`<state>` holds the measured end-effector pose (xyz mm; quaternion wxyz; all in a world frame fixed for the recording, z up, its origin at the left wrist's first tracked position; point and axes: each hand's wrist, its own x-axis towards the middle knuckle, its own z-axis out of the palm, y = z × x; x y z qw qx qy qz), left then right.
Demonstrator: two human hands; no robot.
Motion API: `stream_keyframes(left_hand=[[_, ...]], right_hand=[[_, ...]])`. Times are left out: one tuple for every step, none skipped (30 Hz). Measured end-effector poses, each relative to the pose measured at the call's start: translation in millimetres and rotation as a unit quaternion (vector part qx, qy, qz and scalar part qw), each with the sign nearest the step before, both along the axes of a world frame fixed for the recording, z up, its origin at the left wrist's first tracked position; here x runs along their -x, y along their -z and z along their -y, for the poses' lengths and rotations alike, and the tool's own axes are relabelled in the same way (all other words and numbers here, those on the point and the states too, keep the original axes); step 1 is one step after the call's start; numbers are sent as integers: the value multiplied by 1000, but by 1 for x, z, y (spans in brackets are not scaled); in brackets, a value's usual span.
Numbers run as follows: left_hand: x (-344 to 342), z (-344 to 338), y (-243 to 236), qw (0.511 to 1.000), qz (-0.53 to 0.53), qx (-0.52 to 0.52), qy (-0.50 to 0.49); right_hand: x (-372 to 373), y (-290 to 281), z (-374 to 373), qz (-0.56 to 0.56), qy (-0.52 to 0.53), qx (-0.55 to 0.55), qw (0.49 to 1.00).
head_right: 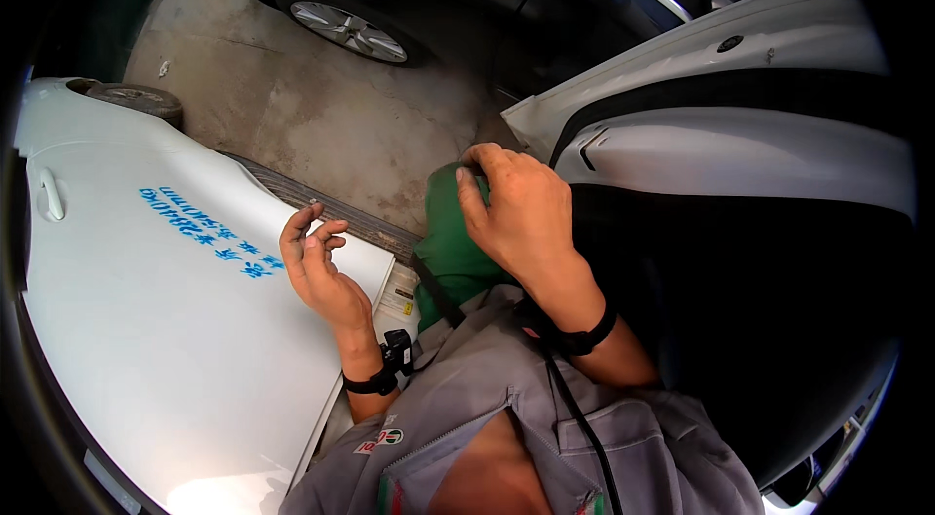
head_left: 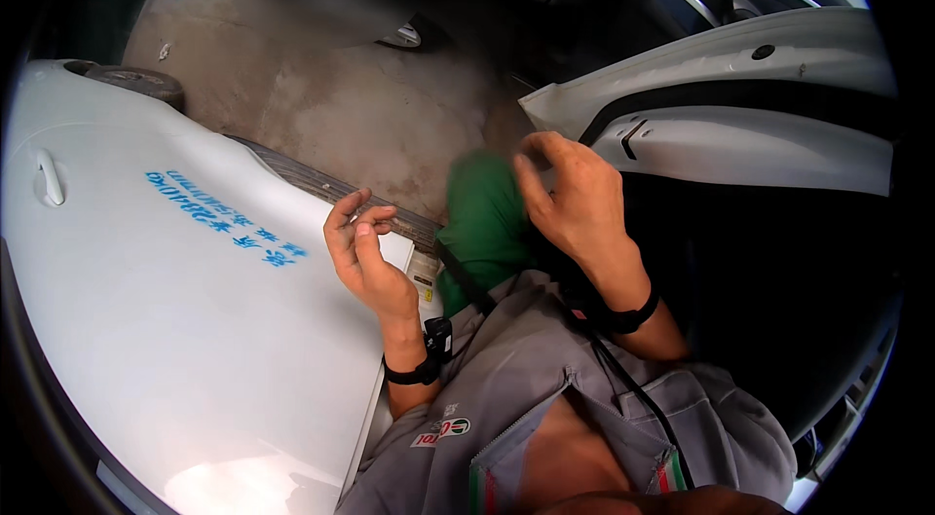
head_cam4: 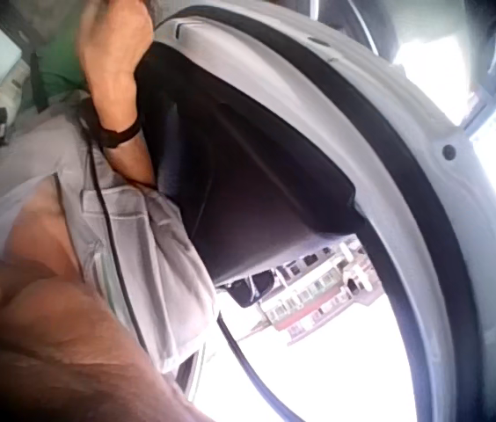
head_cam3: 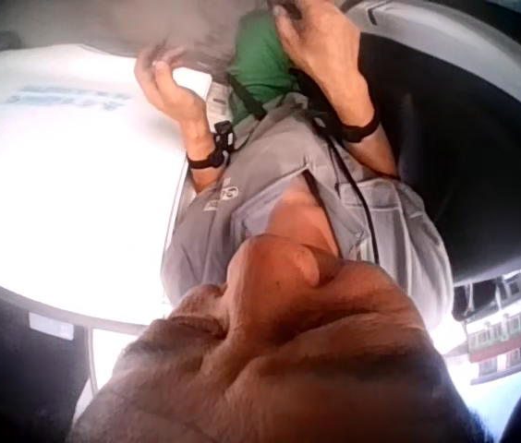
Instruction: The person uses a diagnostic tablet to interface with the vehicle, sits in the driver's seat to operate the gear shifter and steering wheel while observing the instrument cluster and central display, and then walks around the service bay.
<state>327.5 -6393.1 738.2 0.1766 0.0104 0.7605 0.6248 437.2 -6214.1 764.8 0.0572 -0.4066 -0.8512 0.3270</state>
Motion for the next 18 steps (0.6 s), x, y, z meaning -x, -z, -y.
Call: stream_keyframes(left_hand=[[1, 5, 1, 1000, -12, 10, 1], [1, 9, 1, 1000, -24, 20, 3], [3, 12, 3, 999, -35, 31, 5], [1, 3, 2, 998, -36, 41, 15], [0, -7, 2, 998, -36, 52, 27], [-1, -18, 3, 996, -36, 66, 40], [7, 7, 12, 997, -24, 73, 12], [-3, 18, 15, 996, -21, 90, -20], [-5, 14, 20, 994, -22, 110, -18], [-6, 2, 20, 992, -14, 125, -4], [-4, 3, 26, 991, -11, 132, -16], [4, 4, 26, 990, -4, 137, -10], [12, 3, 28, 990, -4, 139, 8], [9, 5, 35, 990, -6, 135, -24], [11, 11, 42, 989, -14, 146, -35], [8, 15, 44, 987, -17, 155, -44], [10, 14, 48, 985, -21, 164, -50], [19, 11, 53, 986, -14, 156, -65]], right_hand=[[3, 5, 3, -3, -5, 13, 1000], [6, 9, 5, -7, 9, 19, 1000], [10, 14, 5, -10, 22, 25, 999], [6, 19, -4, -20, 51, 37, 998], [2, 26, -14, -12, 75, 54, 996], [-1, 33, -23, -3, 101, 73, 992], [23, 43, -6, 20, 87, 75, 993], [35, 62, 0, 34, 56, 76, 995], [52, 81, -6, 38, 38, 49, 997], [64, 105, -15, 29, 21, 47, 998], [88, 120, -17, 49, -2, 72, 996], [105, 129, -23, 52, -3, 88, 995], [115, 139, -34, 62, 12, 85, 994], [131, 154, -39, 76, -13, 84, 993], [146, 169, -43, 91, -37, 84, 992], [157, 167, -49, 122, -65, 94, 986], [169, 172, -56, 116, -79, 80, 987], [181, 180, -65, 111, -90, 67, 987]])
